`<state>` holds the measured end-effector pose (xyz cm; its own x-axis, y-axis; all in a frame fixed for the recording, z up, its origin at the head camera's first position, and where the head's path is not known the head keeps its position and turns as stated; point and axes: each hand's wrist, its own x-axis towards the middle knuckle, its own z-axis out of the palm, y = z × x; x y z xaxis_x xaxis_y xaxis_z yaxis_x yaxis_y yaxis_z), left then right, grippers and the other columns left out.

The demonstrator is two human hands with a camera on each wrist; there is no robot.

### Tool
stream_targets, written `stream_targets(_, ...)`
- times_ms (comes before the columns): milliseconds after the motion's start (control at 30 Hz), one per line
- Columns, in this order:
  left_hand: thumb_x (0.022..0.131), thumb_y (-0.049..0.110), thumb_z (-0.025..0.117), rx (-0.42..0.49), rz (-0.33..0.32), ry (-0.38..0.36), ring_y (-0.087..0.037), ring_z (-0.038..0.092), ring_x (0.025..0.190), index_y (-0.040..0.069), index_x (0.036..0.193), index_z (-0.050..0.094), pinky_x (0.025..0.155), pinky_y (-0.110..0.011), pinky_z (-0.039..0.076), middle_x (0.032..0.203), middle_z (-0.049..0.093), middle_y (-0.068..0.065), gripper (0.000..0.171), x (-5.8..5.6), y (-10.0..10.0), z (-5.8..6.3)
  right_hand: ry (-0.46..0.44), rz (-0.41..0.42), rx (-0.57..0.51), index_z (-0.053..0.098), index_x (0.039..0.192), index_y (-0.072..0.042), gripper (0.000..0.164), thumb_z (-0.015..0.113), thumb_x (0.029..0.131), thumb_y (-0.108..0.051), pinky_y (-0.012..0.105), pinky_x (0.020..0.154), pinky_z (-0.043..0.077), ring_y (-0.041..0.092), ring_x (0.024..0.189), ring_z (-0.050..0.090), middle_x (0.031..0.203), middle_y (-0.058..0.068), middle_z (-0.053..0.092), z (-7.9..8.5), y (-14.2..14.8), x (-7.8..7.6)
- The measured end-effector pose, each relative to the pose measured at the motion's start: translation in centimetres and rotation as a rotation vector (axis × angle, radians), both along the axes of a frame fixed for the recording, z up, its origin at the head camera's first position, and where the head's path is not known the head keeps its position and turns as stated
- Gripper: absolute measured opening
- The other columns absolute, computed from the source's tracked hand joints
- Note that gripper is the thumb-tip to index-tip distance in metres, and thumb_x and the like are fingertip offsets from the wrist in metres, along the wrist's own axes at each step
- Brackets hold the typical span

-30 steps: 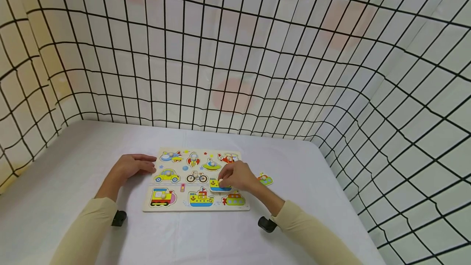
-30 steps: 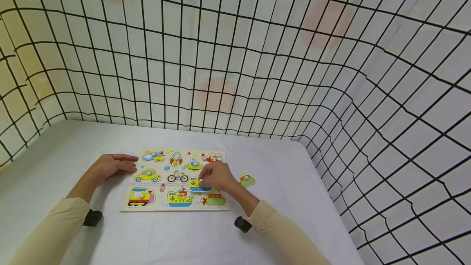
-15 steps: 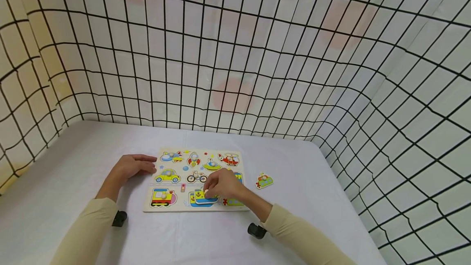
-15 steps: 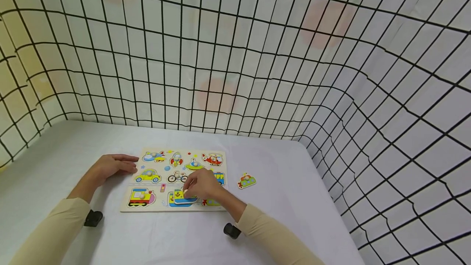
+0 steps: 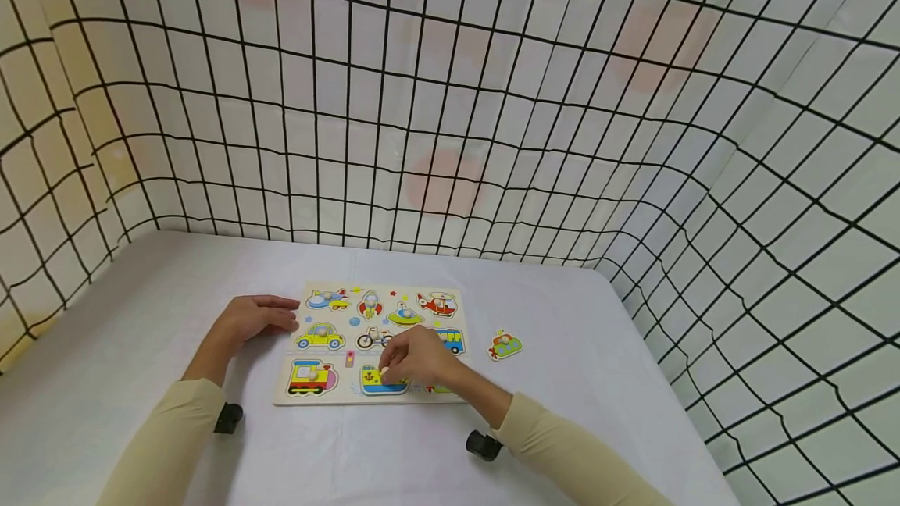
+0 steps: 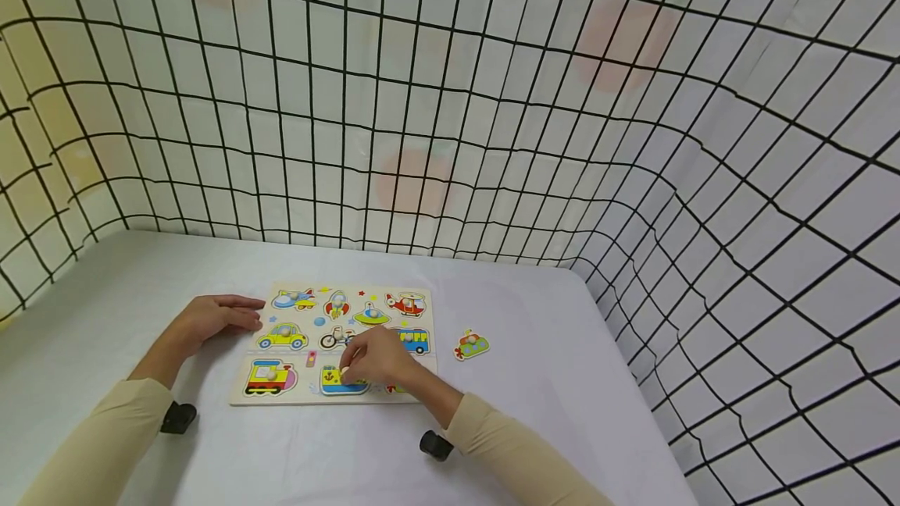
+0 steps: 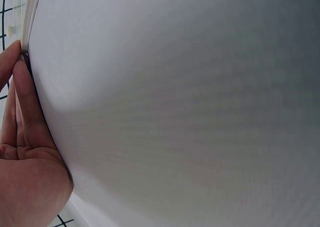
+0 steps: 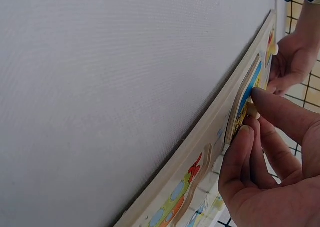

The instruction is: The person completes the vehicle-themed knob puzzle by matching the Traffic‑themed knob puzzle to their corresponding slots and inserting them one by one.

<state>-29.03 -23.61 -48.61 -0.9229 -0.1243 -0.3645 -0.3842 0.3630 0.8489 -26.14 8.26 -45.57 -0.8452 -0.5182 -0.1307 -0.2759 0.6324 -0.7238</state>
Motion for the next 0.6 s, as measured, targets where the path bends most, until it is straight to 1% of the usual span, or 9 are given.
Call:
stream_targets(300,0.082,0.026,0.082,-0.008,-0.007,-0.021,-0.041,0.051,0.132,0.008,0.139,0.062,0.109,-0.055,0.040,0.144,0.058,-0.022,0.063,-0.02,0.01,0.15,-0.005,0.004,0.003,0.077,0.079,-0.016,0.010,0.086,0.077,-0.013,0.020,0.066,0.047,0.005,0.068,0.062,0.069,-0.008,0.071,-0.28,-0.06,-0.09)
stream_targets(433,0.083,0.026,0.081,-0.008,-0.012,-0.024,-0.041,0.051,0.133,0.008,0.140,0.061,0.110,-0.056,0.040,0.145,0.056,-0.023,0.063,-0.01,0.04,0.15,-0.013,0.009,-0.004,0.077,0.079,-0.014,0.011,0.086,0.077,-0.011,0.020,0.065,0.047,0.005,0.066,0.062,0.068,-0.007,0.071,-0.40,0.00,-0.12)
stream_targets(600,0.083,0.028,0.082,-0.014,-0.012,-0.032,-0.041,0.052,0.131,0.009,0.140,0.061,0.107,-0.055,0.041,0.146,0.056,-0.023,0.064,-0.12,-0.03,0.14,-0.023,0.009,-0.002,0.077,0.080,-0.014,0.011,0.087,0.077,-0.011,0.020,0.064,0.046,0.006,0.065,0.062,0.068,-0.006,0.071,-0.42,0.06,-0.13)
